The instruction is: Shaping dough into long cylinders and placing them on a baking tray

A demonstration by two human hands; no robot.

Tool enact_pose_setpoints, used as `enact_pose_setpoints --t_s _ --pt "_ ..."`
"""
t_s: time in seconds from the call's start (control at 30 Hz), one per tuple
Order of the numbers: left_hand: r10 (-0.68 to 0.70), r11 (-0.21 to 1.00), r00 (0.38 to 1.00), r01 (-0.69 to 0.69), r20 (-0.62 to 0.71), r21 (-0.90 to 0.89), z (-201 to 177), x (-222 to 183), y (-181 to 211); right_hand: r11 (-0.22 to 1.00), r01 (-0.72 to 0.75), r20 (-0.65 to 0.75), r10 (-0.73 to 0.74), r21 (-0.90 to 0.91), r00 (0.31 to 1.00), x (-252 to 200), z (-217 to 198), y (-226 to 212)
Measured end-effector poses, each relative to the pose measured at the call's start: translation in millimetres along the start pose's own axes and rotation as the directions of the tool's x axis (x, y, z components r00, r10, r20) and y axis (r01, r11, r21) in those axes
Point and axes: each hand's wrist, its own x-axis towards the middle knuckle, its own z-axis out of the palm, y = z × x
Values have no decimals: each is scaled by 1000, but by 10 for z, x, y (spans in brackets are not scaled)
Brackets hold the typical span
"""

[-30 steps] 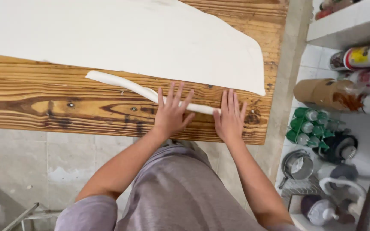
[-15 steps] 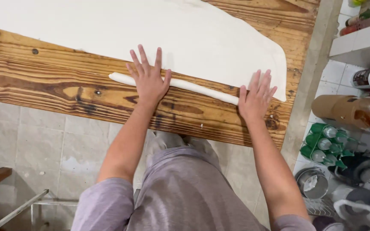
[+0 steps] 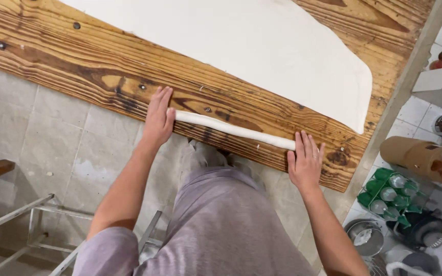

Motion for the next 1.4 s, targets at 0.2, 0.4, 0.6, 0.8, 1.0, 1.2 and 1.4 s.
enact_pose_setpoints --t_s 0.2,0.4,0.6,0.8,1.0,1.2,1.4 --pt "4 972 999 -13 -36 -233 -41 34 278 999 -26 -17 26 34 1000 15 -32 -13" --pt "126 980 991 -117 -44 159 190 652 121 999 -7 -63 9 33 998 451 23 134" --pt "-49 977 994 27 96 214 192 1296 572 967 -216 -2 218 138 976 1052 -275 113" --pt "299 839 913 -390 278 379 245 486 651 996 -76 90 71 51 993 129 -99 -170" --pt "489 858 813 -514 318 -5 957 0 1908 981 -175 45 171 80 984 -179 203 -712" --pt "291 867 843 -433 453 247 1421 850 2275 931 -360 76 364 -56 928 820 -132 -210" --pt "220 908 871 -348 439 234 1001 481 1827 964 -262 130 255 46 958 287 -165 -212"
